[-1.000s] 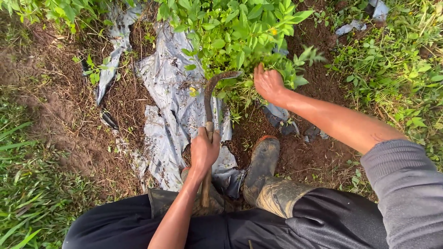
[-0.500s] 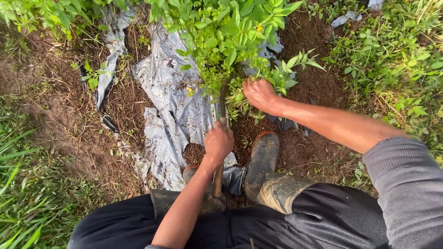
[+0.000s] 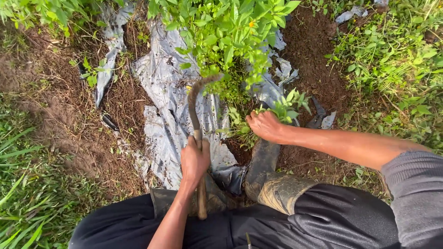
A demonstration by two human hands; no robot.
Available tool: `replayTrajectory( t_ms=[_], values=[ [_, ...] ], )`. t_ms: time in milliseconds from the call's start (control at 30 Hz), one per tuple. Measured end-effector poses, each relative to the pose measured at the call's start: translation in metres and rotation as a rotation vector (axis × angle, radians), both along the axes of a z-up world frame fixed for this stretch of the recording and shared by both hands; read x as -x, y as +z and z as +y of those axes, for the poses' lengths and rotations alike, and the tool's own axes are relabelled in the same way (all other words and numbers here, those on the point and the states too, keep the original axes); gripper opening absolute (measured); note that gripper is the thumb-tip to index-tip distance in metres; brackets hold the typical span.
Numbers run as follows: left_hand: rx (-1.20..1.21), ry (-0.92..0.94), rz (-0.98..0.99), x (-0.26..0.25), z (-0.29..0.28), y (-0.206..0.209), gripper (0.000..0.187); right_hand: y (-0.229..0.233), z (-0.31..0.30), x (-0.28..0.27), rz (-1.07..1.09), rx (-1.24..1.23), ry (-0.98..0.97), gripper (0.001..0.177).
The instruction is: The person kneels on the ground and uses a sickle to loosen the soil around a plant. They then pull weeds from the base of the plant by hand and discard them to the side.
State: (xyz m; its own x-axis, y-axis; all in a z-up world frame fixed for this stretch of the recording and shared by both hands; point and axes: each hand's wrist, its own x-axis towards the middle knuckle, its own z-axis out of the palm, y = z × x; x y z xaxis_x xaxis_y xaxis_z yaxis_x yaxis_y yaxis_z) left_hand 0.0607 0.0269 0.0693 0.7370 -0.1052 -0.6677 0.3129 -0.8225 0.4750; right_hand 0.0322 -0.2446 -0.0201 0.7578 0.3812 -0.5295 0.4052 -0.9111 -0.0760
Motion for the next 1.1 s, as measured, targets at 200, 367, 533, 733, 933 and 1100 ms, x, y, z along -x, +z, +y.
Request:
replayTrajectory(
  t_ms=[200,367,533,733,933,1100],
  values=[
    [0.104,0.127,-0.106,-0.018,-0.012,0.001,0.016,0.043,0.0,-0.064,-0.131,0.032,-0.024,0.051],
    [0.079,0.015,-0.111,-0.001,-0.014,-0.03,0.026,-0.02,-0.052,-0.117,0.063,0.291,-0.351,0.065],
    [0.024,-0.009,-0.096,-0.008,-0.032,-0.03,0.027,-0.072,-0.078,-0.107,0.039,0.315,-0.272,0.028],
    [-0.026,-0.166,-0.172,-0.028,-0.083,-0.045,0.026,-0.033,-0.049,-0.086,-0.066,0.218,-0.144,0.04],
    [-0.107,-0.406,-0.136,-0.001,-0.083,-0.08,0.041,-0.016,-0.051,-0.082,-0.127,0.221,-0.082,0.04],
    [-0.178,-0.471,-0.127,0.024,-0.033,-0.07,0.052,-0.024,-0.029,-0.052,-0.064,0.14,-0.038,0.039]
  ],
)
